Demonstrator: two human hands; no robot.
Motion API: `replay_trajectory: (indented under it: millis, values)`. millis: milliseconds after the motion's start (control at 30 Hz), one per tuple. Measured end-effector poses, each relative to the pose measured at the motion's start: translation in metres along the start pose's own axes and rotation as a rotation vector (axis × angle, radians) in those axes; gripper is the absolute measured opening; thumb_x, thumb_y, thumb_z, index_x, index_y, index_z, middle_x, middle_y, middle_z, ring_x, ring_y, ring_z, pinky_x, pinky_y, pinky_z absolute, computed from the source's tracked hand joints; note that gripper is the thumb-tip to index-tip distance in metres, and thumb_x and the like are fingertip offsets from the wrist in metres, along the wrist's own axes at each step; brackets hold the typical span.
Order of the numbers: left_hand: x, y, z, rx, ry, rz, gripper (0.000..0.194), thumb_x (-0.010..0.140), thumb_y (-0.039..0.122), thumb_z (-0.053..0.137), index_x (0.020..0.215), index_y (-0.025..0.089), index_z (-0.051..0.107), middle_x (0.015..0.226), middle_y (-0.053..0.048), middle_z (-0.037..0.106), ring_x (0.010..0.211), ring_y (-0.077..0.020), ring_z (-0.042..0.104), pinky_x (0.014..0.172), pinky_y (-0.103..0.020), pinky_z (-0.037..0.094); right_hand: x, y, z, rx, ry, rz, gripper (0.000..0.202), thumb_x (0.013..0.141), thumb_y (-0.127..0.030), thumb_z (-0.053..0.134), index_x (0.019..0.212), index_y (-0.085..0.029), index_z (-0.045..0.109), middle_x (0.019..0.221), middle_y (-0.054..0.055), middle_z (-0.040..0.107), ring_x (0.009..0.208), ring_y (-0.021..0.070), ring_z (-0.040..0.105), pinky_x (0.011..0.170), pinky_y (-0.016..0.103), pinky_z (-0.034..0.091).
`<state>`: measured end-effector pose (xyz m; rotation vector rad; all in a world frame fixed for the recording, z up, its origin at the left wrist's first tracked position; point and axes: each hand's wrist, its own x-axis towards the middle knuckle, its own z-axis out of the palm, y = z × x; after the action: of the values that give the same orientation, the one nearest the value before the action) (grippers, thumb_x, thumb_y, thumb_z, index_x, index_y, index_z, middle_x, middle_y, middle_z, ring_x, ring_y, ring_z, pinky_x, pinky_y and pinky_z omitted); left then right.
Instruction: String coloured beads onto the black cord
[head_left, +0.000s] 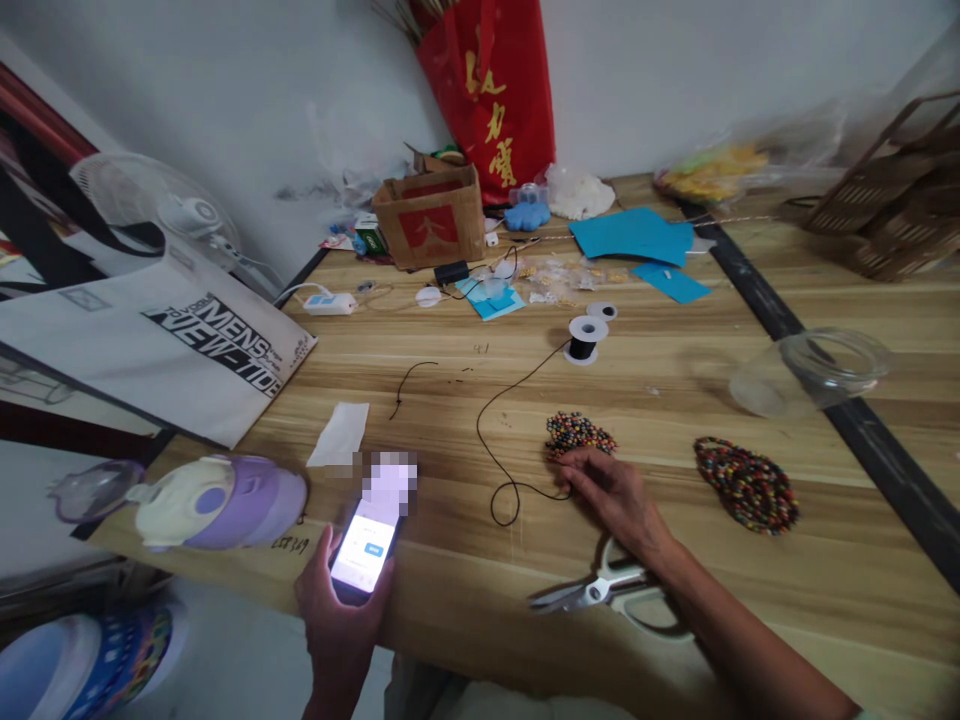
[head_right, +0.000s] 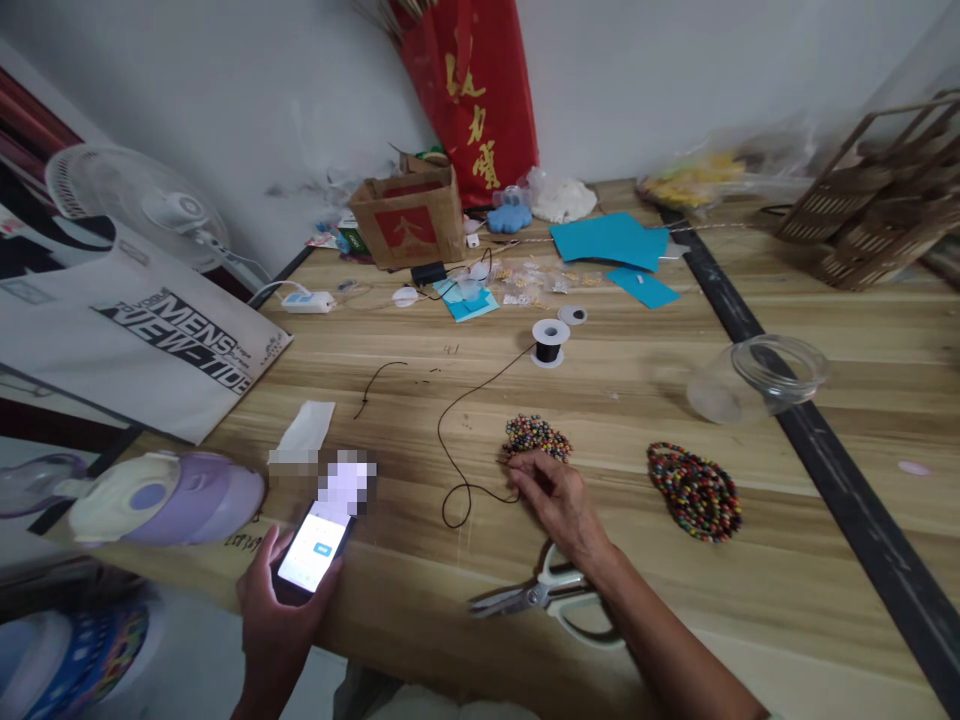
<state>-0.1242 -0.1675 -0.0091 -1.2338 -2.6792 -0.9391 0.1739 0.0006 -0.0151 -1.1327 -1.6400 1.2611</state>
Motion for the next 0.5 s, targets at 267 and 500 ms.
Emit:
replay_trajectory:
  millis: [267, 500]
  values:
    - [0.008, 0.005, -0.003, 0.005, -0.014, -0.013, 0.091, 0.068, 0.058, 0.063, 0.143, 0.014, 0.036, 0.123, -0.017, 0.057, 0.119, -0.0366, 0.047, 0.102, -0.055, 0.037, 0.000, -0.002, -0.001, -0.062, 0.017, -0.015, 0.029, 0.088, -0.045, 0.056, 0.087, -0.017, 0.066, 0.070, 0.004, 0.068, 0.062, 0.0165, 0.062, 0.060, 0.027, 0.051]
    - [0.015, 0.003, -0.005, 0.013, -0.016, 0.002, 0.091, 0.068, 0.057, 0.063, 0.143, 0.013, 0.037, 0.121, -0.019, 0.058, 0.117, -0.0375, 0.047, 0.100, -0.056, 0.037, 0.000, -0.002, -0.001, -0.082, 0.035, -0.061, 0.030, 0.088, -0.045, 0.055, 0.084, -0.018, 0.066, 0.073, 0.005, 0.069, 0.065, 0.0176, 0.062, 0.061, 0.028, 0.051]
